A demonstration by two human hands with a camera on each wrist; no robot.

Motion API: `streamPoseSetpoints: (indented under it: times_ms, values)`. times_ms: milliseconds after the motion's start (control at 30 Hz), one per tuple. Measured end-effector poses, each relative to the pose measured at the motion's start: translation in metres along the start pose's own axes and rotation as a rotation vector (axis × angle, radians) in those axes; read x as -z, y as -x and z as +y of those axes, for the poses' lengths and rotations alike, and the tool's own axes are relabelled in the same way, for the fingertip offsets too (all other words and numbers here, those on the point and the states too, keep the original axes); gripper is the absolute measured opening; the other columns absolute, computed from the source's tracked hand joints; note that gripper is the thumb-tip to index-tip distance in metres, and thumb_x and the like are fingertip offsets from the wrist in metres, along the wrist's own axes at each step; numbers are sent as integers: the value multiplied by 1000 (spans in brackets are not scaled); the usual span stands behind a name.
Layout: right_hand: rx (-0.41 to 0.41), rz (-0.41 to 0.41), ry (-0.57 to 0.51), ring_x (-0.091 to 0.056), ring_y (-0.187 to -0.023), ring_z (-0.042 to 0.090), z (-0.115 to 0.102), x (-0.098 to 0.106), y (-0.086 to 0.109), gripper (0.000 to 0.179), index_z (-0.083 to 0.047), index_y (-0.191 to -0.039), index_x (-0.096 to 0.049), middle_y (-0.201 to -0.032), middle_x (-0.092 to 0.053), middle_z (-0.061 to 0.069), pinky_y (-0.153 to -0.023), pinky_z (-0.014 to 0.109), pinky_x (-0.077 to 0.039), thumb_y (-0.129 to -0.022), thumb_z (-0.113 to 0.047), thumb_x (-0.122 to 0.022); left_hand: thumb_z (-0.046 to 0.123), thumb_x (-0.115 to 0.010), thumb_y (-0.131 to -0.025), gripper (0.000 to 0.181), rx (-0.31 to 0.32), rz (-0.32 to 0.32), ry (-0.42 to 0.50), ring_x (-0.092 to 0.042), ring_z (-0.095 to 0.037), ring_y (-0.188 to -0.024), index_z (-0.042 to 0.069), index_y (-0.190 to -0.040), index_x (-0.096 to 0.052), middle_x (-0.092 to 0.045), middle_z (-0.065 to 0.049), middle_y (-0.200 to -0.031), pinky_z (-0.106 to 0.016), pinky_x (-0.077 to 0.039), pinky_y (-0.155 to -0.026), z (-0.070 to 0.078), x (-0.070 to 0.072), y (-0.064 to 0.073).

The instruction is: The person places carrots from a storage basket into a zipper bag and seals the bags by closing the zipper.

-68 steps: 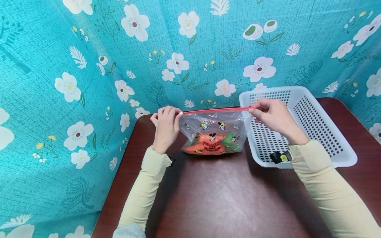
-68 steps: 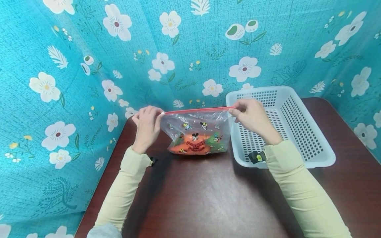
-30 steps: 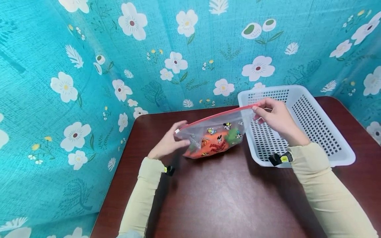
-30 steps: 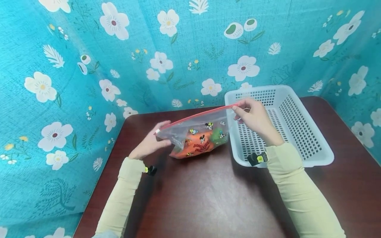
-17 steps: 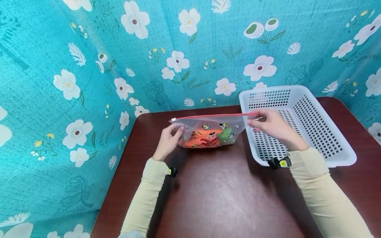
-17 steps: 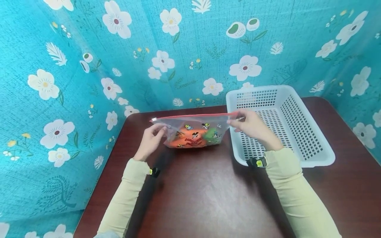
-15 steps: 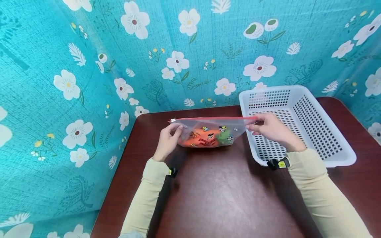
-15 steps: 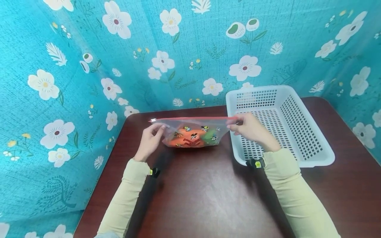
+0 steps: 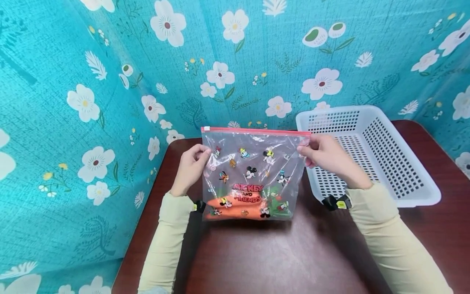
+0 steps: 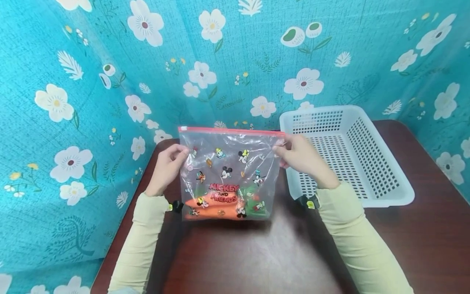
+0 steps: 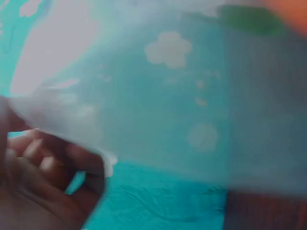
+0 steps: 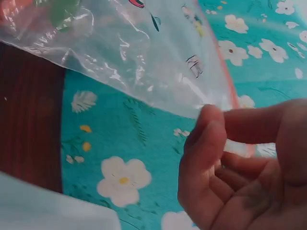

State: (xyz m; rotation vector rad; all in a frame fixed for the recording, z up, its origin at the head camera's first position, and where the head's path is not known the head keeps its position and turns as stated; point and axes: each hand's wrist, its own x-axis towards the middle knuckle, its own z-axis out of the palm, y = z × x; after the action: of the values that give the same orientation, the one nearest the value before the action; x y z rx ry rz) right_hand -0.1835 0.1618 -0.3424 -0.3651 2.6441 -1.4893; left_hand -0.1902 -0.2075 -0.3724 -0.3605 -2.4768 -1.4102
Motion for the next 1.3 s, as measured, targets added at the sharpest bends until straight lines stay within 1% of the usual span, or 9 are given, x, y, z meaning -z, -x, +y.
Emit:
streamPoseSetpoints:
  times_ms: [100, 200, 300, 400, 533, 733, 900, 1133, 1300]
  values:
    - [-42, -20, -70, -71, -82, 25, 1, -12, -3, 41, 11, -128, -46, -106, -65, 27, -72, 31, -59, -95, -12, -57, 25, -55, -98, 26, 96, -69, -56, -53, -18, -56, 5, -115, -61, -57, -10, -69, -28, -44, -54, -12, -2, -3]
    - [-73, -27, -77, -64, -112, 35, 4, -24, -4, 68, 9, -147, -22, -142, -42, 31, -89, 41, -54, -95, -15, -58, 30, -54, -99, 48, 206, -128, -106, -66, -24, -80, 8, -140, -41, -66, -15, -99, -35, -54, -73, -27, -6, -6]
    - [-76, -49, -22, -56, -123, 38, 7, -37, -2, 79, 6, -151, -11, -153, -27, 30, -96, 49, -49, -94, -19, -60, 35, -53, -98, 72, 331, -182, -140, -64, -32, -110, 10, -153, -14, -53, -20, -133, -47, -52, -92, -41, -11, -5]
    - [-47, -87, 38, -56, -121, 40, 12, -55, 3, 76, 7, -149, -19, -149, -34, 30, -97, 50, -48, -93, -21, -61, 37, -53, -97, 79, 405, -222, -209, -53, -37, -126, 4, -153, -8, -39, -26, -145, -51, -45, -101, -55, -15, -1]
    - [5, -119, 147, -51, -123, 43, 19, -79, 10, 64, 9, -141, -36, -140, -44, 31, -101, 54, -43, -92, -23, -62, 37, -52, -97, 68, 492, -301, -278, -59, -35, -114, -4, -146, -27, -53, -27, -129, -46, -50, -92, -66, -19, 11]
    - [45, -110, 216, -41, -127, 50, 40, -101, 9, 52, 5, -134, -50, -138, -44, 32, -103, 62, -34, -91, -21, -61, 38, -56, -96, 46, 655, -337, -212, -67, -24, -74, 0, -122, -54, -65, -14, -92, -33, -56, -63, -71, -27, 26]
    - [5, -135, 243, -46, -123, 47, 60, -111, 4, 49, 7, -133, -51, -136, -45, 33, -100, 58, -39, -92, -19, -59, 30, -58, -95, 44, 647, -336, -200, -64, -19, -70, 1, -127, -51, -64, -14, -96, -33, -56, -61, -77, -37, 27]
    - [-69, -154, 258, -41, -127, 48, 65, -112, 6, 52, 13, -129, -50, -134, -45, 35, -104, 58, -36, -93, -24, -57, 25, -60, -95, 43, 563, -321, -298, -59, -17, -74, 3, -131, -52, -62, -10, -96, -29, -47, -67, -83, -52, 21]
    - [-98, -140, 287, -38, -125, 56, 64, -113, 11, 55, 14, -129, -50, -135, -43, 37, -104, 62, -33, -93, -27, -56, 23, -59, -96, 43, 566, -303, -247, -55, -17, -70, 6, -134, -50, -59, -7, -92, -27, -44, -62, -85, -60, 20]
